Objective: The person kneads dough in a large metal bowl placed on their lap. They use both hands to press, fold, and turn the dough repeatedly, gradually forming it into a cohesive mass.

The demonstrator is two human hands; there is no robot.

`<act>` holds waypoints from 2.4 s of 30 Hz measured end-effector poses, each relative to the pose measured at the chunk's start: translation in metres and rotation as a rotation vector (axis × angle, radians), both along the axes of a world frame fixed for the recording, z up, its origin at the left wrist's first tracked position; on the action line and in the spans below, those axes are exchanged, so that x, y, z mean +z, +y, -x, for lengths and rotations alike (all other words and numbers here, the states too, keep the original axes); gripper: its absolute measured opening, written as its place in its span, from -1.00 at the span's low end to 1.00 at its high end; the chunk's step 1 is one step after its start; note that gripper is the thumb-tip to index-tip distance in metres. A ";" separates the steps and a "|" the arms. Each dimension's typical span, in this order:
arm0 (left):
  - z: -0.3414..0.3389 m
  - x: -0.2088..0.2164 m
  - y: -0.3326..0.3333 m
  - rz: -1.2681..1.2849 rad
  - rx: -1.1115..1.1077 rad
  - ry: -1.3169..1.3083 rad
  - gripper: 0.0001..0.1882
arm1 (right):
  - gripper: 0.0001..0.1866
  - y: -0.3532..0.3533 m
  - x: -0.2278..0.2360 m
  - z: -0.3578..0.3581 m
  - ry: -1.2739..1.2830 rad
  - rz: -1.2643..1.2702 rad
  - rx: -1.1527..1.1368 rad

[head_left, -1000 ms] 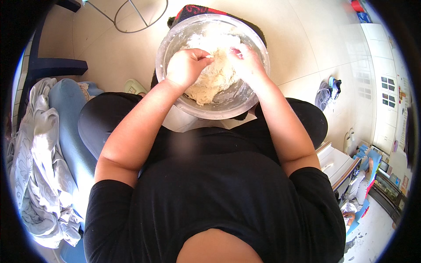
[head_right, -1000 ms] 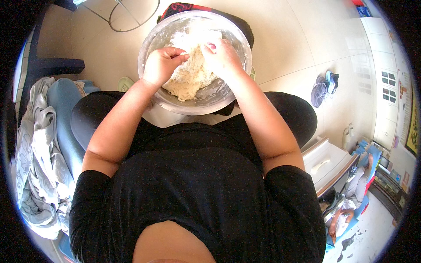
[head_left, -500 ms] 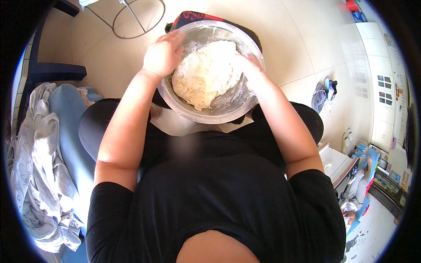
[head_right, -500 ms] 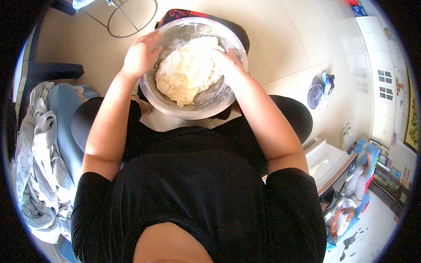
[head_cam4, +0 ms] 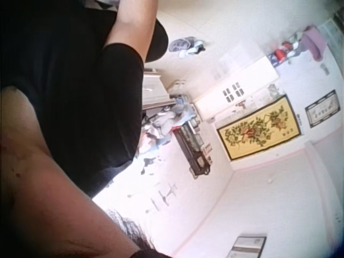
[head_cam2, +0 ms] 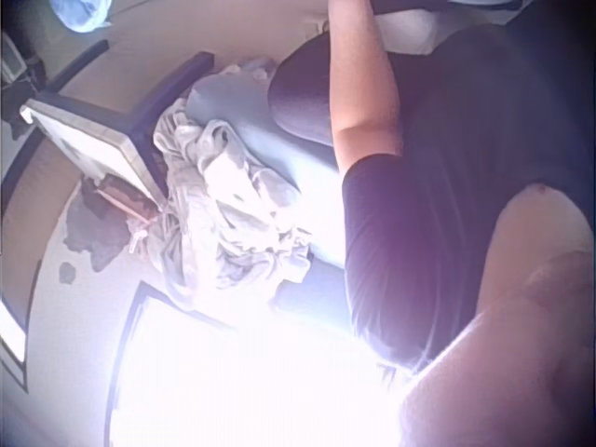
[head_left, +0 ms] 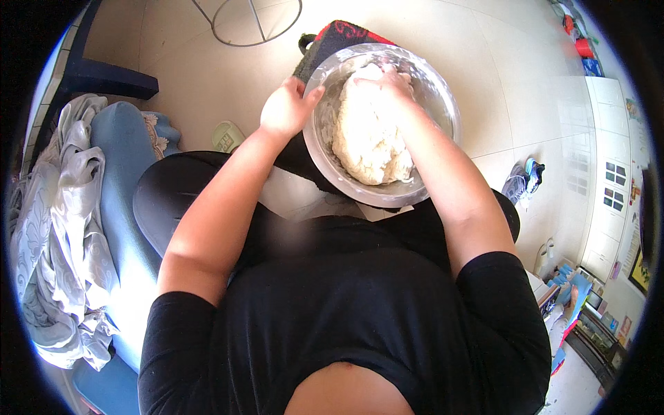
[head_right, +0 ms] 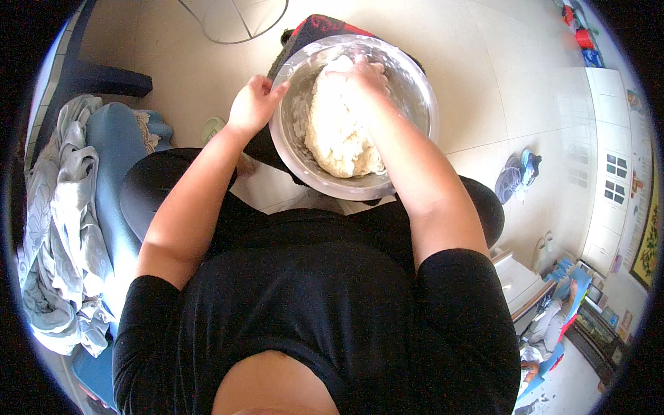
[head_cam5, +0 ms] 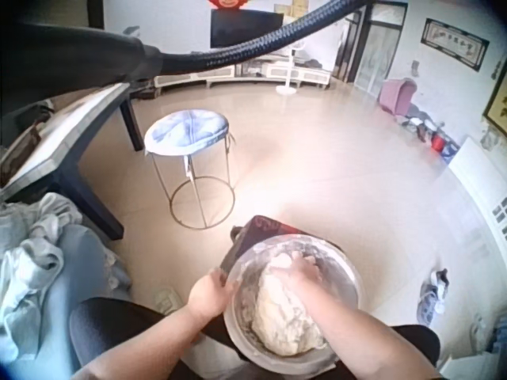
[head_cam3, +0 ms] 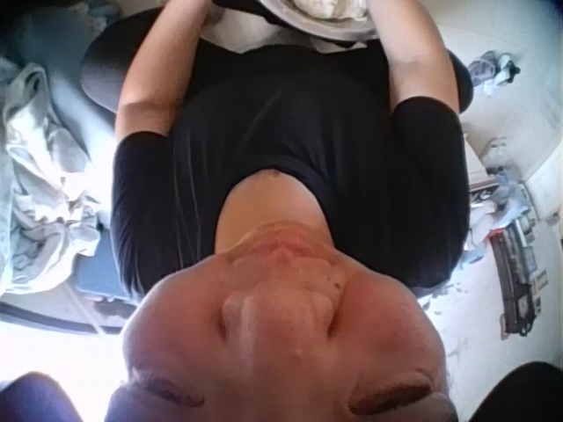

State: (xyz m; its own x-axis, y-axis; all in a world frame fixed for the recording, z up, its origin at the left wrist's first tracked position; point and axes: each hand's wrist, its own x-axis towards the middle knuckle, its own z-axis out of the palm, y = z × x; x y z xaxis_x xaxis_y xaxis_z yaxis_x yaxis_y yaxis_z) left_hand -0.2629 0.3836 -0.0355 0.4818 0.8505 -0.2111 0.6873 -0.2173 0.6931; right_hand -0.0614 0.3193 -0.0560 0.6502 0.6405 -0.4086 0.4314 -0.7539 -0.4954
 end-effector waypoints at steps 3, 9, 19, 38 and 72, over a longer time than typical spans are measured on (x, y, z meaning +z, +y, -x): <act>-0.017 -0.049 0.002 -0.207 0.160 -0.295 -0.58 | -0.32 0.007 0.019 0.012 0.282 -0.055 -0.182; -0.018 -0.032 -0.003 0.079 0.227 -0.319 -0.64 | -0.62 -0.068 0.056 0.071 -0.624 -0.339 0.836; -0.018 -0.030 -0.004 0.114 0.208 -0.300 -0.64 | -0.85 -0.108 0.049 0.054 -0.471 -0.110 1.019; -0.019 -0.009 -0.001 0.120 0.111 -0.109 -0.51 | -0.64 0.011 0.037 0.025 0.273 0.107 0.511; -0.021 -0.021 0.006 0.101 0.098 -0.193 -0.57 | -0.44 0.007 0.021 0.029 -0.383 0.118 0.881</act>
State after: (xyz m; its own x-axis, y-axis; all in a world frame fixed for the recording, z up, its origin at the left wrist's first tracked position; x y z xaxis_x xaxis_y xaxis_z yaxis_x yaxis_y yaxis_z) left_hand -0.2421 0.3894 -0.0570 0.4372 0.8746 -0.2095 0.5545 -0.0787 0.8285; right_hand -0.0899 0.3265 -0.0346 0.0590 0.9304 -0.3617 0.9821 -0.1190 -0.1459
